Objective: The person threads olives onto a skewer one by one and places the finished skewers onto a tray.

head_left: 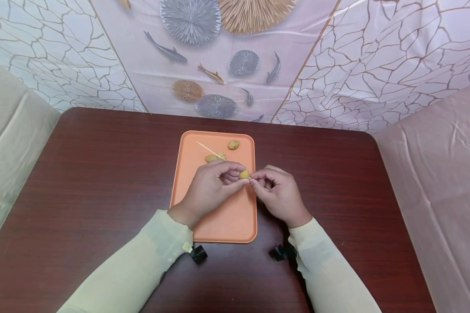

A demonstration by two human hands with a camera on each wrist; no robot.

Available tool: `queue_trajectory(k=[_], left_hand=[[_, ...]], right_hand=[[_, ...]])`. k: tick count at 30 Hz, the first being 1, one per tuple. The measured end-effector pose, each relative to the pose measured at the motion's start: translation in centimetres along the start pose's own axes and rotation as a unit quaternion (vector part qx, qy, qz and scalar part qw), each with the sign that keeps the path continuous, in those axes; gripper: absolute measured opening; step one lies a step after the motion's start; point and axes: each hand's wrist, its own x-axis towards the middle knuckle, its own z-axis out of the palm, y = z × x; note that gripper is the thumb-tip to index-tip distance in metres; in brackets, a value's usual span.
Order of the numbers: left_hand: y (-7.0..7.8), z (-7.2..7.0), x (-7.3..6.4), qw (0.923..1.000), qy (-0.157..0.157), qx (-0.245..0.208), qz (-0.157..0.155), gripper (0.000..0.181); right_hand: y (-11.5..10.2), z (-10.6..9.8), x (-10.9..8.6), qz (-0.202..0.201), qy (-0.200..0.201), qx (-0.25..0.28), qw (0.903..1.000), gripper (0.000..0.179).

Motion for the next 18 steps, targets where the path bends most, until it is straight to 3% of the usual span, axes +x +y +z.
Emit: queue_trajectory(k=[5, 13, 18], left_hand=[[-0.1, 0.0, 0.0, 0.9997, 0.0, 0.021, 0.009, 0.026], [0.3, -0.6, 0.3, 0.9956, -0.006, 0.074, 0.058, 0.026], [0.7, -2.0, 0.9, 0.9937, -0.023, 0.102, 0.041, 0.03]], right_hand=[[0.2, 0.1, -0.1, 0.004, 0.002, 0.008, 1.0, 0.01], [0.5, 0.2, -0.1, 0.029, 0.011, 0.005, 0.9995, 0.007], [1.1, -0.3, 0.0, 0.064, 0.036, 0.019, 0.9971, 0.004]])
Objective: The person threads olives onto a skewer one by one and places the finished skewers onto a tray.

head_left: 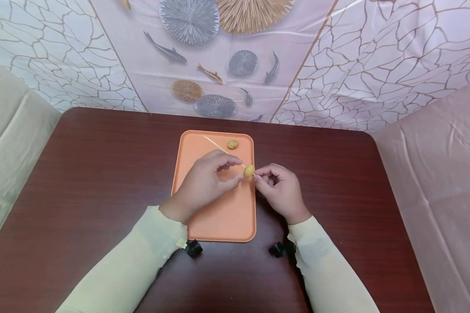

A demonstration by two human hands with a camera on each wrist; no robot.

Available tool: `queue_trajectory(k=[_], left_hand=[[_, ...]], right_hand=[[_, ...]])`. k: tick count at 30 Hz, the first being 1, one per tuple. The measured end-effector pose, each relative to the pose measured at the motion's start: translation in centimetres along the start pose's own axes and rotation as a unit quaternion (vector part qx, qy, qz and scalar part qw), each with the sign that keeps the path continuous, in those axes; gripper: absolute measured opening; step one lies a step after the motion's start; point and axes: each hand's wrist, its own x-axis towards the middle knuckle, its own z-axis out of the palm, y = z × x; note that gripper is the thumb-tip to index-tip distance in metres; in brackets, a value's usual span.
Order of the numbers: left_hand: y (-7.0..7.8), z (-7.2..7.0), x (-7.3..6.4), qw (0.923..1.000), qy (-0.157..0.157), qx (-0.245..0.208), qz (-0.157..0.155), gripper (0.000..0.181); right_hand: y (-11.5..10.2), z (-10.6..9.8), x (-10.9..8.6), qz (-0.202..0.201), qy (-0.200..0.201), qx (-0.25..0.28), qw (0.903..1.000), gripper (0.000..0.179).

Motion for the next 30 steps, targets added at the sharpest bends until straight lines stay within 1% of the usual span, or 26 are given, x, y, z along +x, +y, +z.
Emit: queue_trajectory(k=[2, 4, 6, 8, 11, 14, 17, 20, 24, 30], left_hand=[[-0.2, -0.8, 0.3, 0.9997, -0.015, 0.01, -0.018, 0.033], [-0.5, -1.6, 0.7, 0.9983, -0.034, 0.031, -0.037, 0.035], [-0.9, -2.4, 1.1, 0.9951, -0.056, 0.063, -0.051, 0.039], [-1.2, -3.2, 1.5, 0.9895, -0.082, 0.101, -0.063, 0.043], [-1.7, -4.2, 2.0, 0.9779, -0.123, 0.152, -0.075, 0.05], [-2.1, -4.9, 2.3, 0.9676, -0.157, 0.18, -0.083, 0.048], [-2.3, -5.0, 2.3, 0.9599, -0.181, 0.198, -0.082, 0.042], [-2.3, -4.7, 2.3, 0.9544, -0.197, 0.211, -0.077, 0.039], [-2.1, -4.1, 2.4, 0.9505, -0.202, 0.224, -0.074, 0.033], [-1.9, -3.3, 2.4, 0.9409, -0.206, 0.263, -0.055, 0.011]], right_hand=[[0.4, -0.2, 0.1, 0.016, 0.014, 0.011, 0.9997, 0.004], [0.7, -0.4, 0.3, 0.029, 0.028, 0.024, 0.9989, 0.005], [1.0, -0.5, 0.4, 0.04, 0.042, 0.033, 0.9978, 0.005], [1.3, -0.6, 0.5, 0.048, 0.053, 0.037, 0.9967, 0.006], [1.6, -0.7, 0.6, 0.058, 0.062, 0.041, 0.9955, 0.007], [1.9, -0.7, 0.6, 0.068, 0.067, 0.047, 0.9943, 0.008], [2.0, -0.8, 0.7, 0.075, 0.07, 0.055, 0.9932, 0.008], [2.0, -0.8, 0.7, 0.076, 0.07, 0.06, 0.9928, 0.007], [2.0, -0.7, 0.7, 0.074, 0.068, 0.065, 0.9929, 0.006], [2.2, -0.6, 0.7, 0.072, 0.064, 0.071, 0.9928, 0.007]])
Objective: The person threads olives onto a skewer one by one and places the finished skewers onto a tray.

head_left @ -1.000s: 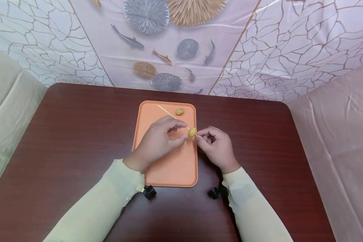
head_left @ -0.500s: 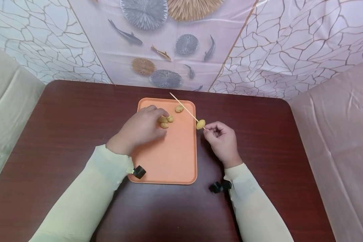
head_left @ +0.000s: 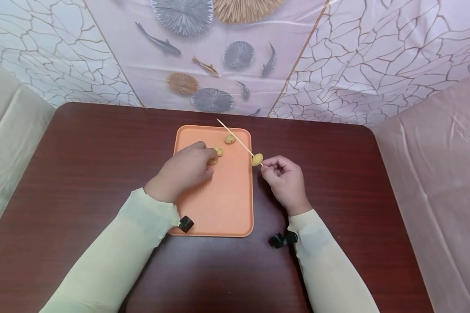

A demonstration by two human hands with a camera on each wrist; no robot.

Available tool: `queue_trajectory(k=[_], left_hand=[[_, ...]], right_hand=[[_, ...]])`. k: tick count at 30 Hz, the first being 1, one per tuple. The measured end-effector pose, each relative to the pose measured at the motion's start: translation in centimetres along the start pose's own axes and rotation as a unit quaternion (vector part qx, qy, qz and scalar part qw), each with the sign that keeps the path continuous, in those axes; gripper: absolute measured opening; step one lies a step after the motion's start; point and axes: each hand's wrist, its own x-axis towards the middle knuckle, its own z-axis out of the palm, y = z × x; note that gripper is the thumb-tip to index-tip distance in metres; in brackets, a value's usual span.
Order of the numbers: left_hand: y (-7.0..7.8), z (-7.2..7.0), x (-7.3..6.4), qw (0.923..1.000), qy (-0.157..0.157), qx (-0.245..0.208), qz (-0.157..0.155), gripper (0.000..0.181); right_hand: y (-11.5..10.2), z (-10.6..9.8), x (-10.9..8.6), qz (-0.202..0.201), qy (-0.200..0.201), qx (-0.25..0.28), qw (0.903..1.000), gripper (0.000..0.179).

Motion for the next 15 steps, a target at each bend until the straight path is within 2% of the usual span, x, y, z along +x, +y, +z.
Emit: queue_trajectory(k=[3, 8, 15], left_hand=[[0.03, 0.16, 0.03, 1.0, 0.004, 0.006, -0.004, 0.003], [0.0, 0.21, 0.27, 0.9998, -0.001, -0.005, -0.02, 0.018], [-0.19, 0.47, 0.66, 0.999, -0.014, -0.016, -0.038, 0.012]], right_hand=[[0.04, 0.05, 0.03, 0.001, -0.004, -0.001, 1.0, 0.008], [-0.11, 0.15, -0.04, 0.004, -0.009, -0.01, 0.9999, 0.006], [-0.36, 0.2, -0.2, 0.01, -0.014, -0.017, 0.9997, 0.006]])
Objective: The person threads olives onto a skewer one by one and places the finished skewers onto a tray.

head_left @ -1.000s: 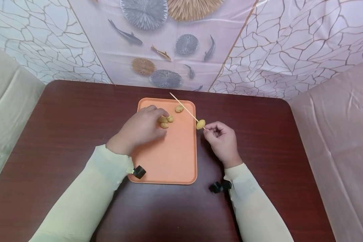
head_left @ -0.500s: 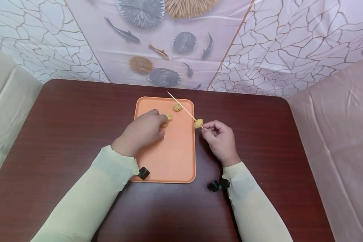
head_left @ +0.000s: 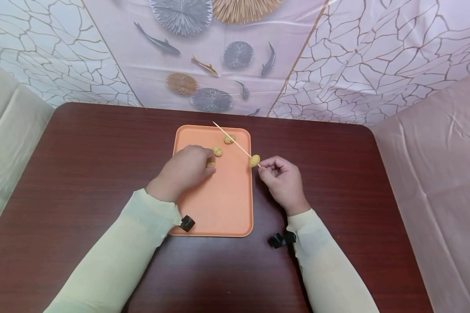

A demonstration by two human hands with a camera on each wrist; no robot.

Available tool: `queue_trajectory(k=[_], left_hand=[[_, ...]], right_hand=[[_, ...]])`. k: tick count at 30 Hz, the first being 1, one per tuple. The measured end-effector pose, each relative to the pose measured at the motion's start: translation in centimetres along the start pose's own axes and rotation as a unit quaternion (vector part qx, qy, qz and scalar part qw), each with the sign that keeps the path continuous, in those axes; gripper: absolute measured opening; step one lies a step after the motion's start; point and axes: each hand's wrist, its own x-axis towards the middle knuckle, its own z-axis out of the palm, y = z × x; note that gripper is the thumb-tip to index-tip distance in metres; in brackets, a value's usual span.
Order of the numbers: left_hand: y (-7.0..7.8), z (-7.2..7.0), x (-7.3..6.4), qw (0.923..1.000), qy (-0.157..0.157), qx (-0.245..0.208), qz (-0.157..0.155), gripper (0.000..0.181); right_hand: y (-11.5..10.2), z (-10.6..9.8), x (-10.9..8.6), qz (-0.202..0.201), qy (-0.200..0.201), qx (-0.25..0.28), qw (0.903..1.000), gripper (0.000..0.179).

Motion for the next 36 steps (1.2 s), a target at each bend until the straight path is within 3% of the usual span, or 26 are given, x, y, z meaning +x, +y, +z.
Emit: queue_trajectory(k=[4, 8, 11, 16, 19, 21, 27, 31, 33, 35, 36], left_hand=[[-0.4, 0.4, -0.2, 0.9996, 0.018, -0.019, 0.005, 0.016], [-1.0, 0.9, -0.6, 0.9939, 0.07, -0.083, 0.019, 0.017], [-1.5, 0.9, -0.8, 0.9826, 0.111, -0.148, 0.015, 0.011], [-2.5, 0.7, -0.9, 0.9556, 0.159, -0.246, -0.031, 0.02], [-3.1, 0.8, -0.7, 0.9307, 0.189, -0.309, -0.054, 0.022], [-3.6, 0.9, -0.6, 0.9089, 0.209, -0.355, -0.064, 0.024], [-4.6, 1.1, -0.3, 0.8177, 0.234, -0.519, -0.086, 0.026], [-4.8, 1.0, -0.3, 0.7684, 0.232, -0.591, -0.084, 0.026], [-4.8, 1.0, -0.2, 0.7502, 0.227, -0.617, -0.076, 0.023], [-4.8, 1.0, -0.2, 0.74, 0.221, -0.631, -0.07, 0.021], [-4.9, 1.1, -0.2, 0.7384, 0.218, -0.634, -0.069, 0.02]], right_hand=[[0.0, 0.1, 0.0, -0.001, -0.003, 0.001, 1.0, 0.005], [0.0, 0.1, -0.1, -0.003, -0.004, -0.005, 1.0, 0.005], [0.0, 0.1, -0.1, -0.003, -0.005, -0.011, 0.9999, 0.006], [-0.1, 0.2, -0.1, -0.007, -0.014, -0.017, 0.9997, 0.005], [-0.1, 0.2, -0.1, -0.009, -0.023, -0.018, 0.9995, 0.004], [0.0, 0.1, -0.1, -0.011, -0.029, -0.02, 0.9993, 0.004], [0.2, -0.1, -0.2, -0.02, -0.051, -0.022, 0.9983, 0.004], [0.2, -0.1, -0.2, -0.025, -0.065, -0.023, 0.9973, 0.004], [0.2, -0.1, -0.3, -0.025, -0.069, -0.024, 0.997, 0.003], [0.1, -0.1, -0.3, -0.027, -0.072, -0.026, 0.9967, 0.004], [0.1, -0.1, -0.3, -0.028, -0.074, -0.027, 0.9965, 0.004]])
